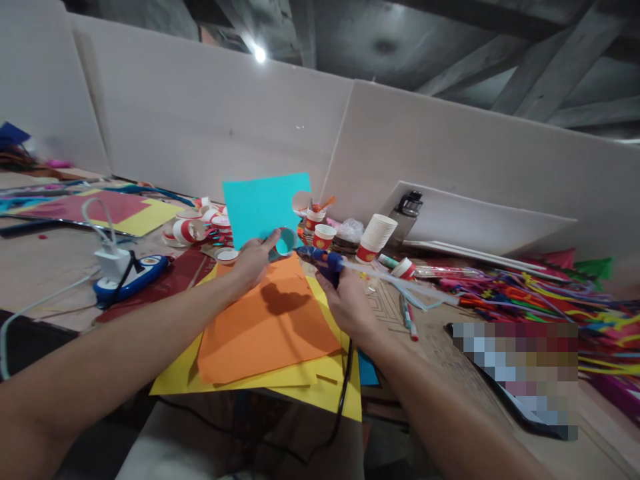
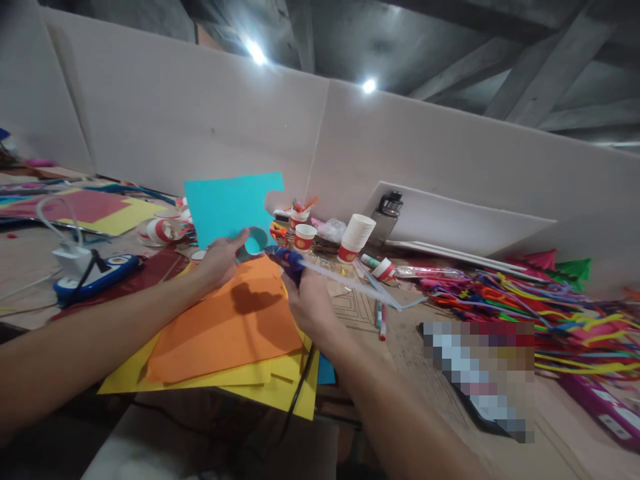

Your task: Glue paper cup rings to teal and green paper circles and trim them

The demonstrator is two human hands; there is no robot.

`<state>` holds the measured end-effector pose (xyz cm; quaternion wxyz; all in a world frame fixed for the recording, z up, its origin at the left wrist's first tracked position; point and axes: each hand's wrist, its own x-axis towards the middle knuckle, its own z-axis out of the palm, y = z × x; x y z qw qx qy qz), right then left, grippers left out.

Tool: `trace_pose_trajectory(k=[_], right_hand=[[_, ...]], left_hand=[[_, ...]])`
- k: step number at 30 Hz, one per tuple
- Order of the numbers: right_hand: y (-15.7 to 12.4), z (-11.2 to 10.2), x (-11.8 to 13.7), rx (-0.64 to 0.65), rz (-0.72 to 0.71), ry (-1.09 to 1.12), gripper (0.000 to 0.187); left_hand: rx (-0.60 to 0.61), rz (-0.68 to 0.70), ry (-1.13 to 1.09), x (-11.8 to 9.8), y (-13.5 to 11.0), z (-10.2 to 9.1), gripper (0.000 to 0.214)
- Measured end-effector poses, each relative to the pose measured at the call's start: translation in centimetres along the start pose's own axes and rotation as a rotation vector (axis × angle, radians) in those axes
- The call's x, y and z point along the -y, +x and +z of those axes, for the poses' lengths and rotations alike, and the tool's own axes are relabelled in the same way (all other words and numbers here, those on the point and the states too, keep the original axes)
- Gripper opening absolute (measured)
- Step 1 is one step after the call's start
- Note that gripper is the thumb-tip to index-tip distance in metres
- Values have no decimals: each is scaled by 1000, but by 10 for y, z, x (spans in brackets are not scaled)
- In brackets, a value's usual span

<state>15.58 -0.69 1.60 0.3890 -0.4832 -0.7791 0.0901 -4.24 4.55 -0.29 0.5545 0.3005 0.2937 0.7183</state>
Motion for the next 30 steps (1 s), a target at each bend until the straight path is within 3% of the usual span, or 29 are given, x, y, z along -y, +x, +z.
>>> trace_pose_trajectory(k=[3,8,12,16,26,30], right_hand=[[9,-9,-9,2,181,84,32],[25,-21,-45,-13,447,-119,33],[32,-20,-75,36,469,-184,32],[33,-16,-84,141,496,-267,37],[27,-18,-59,267,366,-553,56],[24,-26,-52,224,324,-625,58]], left_hand=[[-11,-14,-8,-5,4,3,21],[-96,-87,-75,-8,13,-3,15],[-92,-96,-99,-8,12,-4,13],[-46,-149,-112,-9,11,-2,13],[108,-183,-20,-11,-2,4,14],[167,-184,29,-12,-5,6,17]])
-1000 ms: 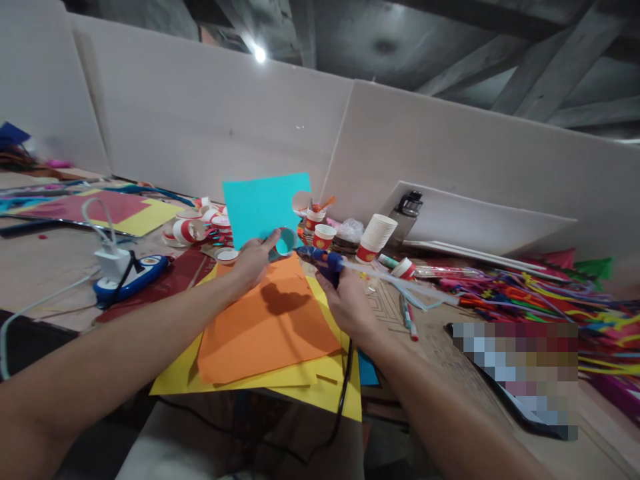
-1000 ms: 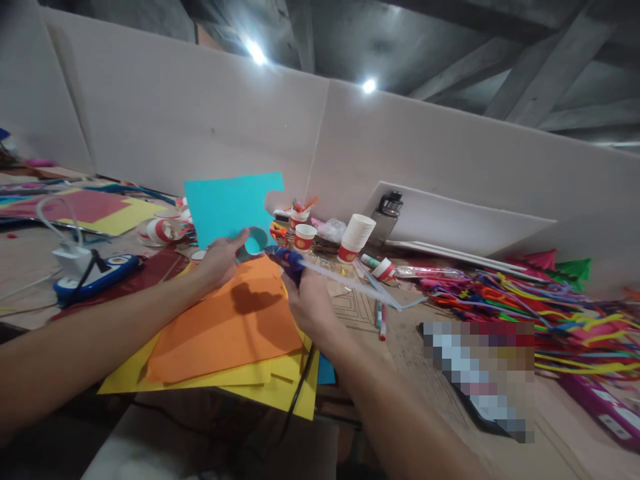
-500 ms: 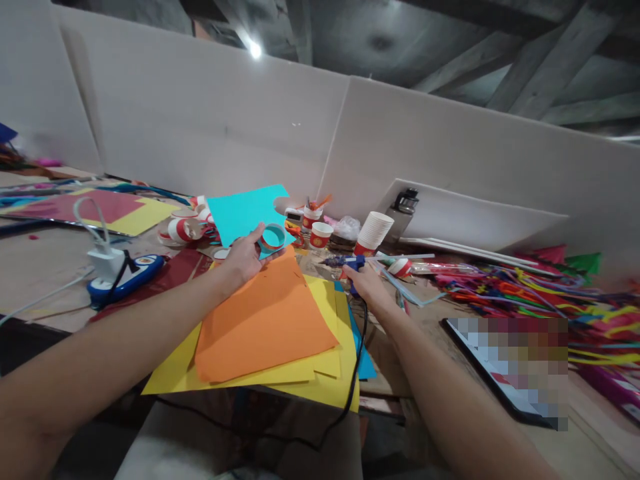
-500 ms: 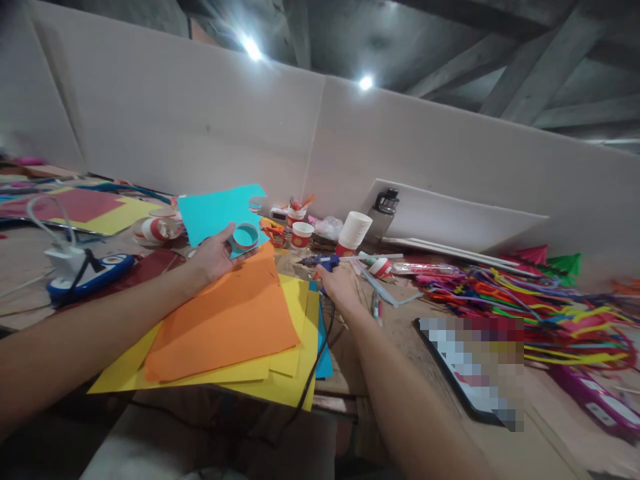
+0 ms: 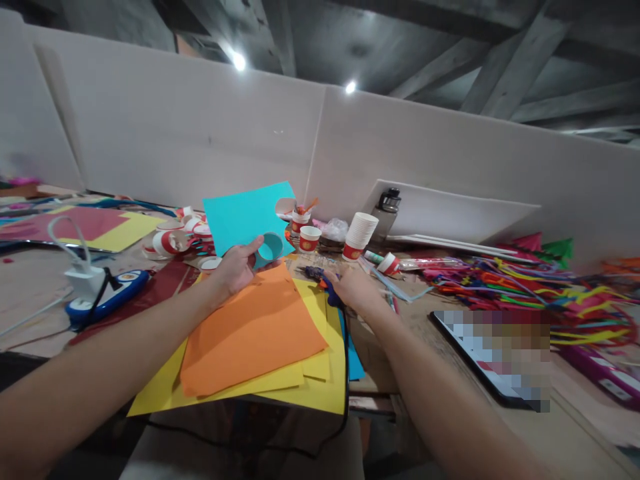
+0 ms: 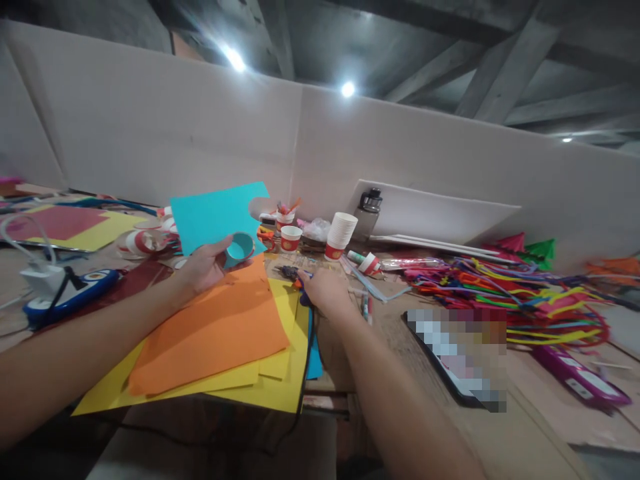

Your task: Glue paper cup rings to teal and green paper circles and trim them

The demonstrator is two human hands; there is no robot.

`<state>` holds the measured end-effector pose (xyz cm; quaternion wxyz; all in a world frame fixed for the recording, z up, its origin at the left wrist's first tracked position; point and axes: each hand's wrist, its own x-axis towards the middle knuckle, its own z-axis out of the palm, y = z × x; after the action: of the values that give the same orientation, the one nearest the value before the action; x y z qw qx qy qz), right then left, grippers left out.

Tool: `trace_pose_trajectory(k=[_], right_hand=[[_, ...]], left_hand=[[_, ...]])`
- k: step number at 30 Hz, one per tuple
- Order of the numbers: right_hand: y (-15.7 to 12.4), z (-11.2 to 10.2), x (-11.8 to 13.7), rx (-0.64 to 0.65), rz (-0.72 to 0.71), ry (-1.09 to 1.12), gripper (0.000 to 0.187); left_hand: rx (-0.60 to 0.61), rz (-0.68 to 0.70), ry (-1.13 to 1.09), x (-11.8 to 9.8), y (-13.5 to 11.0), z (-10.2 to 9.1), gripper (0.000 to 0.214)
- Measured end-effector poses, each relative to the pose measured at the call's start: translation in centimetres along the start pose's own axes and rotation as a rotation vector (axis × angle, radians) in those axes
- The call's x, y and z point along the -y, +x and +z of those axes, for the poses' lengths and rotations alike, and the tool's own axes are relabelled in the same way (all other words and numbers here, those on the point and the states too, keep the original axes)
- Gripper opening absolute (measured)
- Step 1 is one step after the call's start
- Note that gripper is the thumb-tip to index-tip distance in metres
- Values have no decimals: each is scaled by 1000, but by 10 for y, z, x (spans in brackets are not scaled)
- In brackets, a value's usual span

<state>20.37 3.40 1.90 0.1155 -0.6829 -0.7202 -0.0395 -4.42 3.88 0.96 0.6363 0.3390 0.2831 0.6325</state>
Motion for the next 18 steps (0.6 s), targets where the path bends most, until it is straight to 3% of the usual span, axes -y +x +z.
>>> trace_pose_trajectory(k=[5,9,14,18], right_hand=[[4,-9,-10,-169,25,181,39],[6,-9,-13,-279,-14,366,27],[4,-3,-6,-308,-138,431,21],[0,0,0,-335,-206,418,20]], left_hand=[[-4,52,-45,-8,4,0,14],[-29,227,-139,-34,9,0,14],[-78,415,-206,-70,8,-6,15],[-115,446,-210,-78,8,-12,13]])
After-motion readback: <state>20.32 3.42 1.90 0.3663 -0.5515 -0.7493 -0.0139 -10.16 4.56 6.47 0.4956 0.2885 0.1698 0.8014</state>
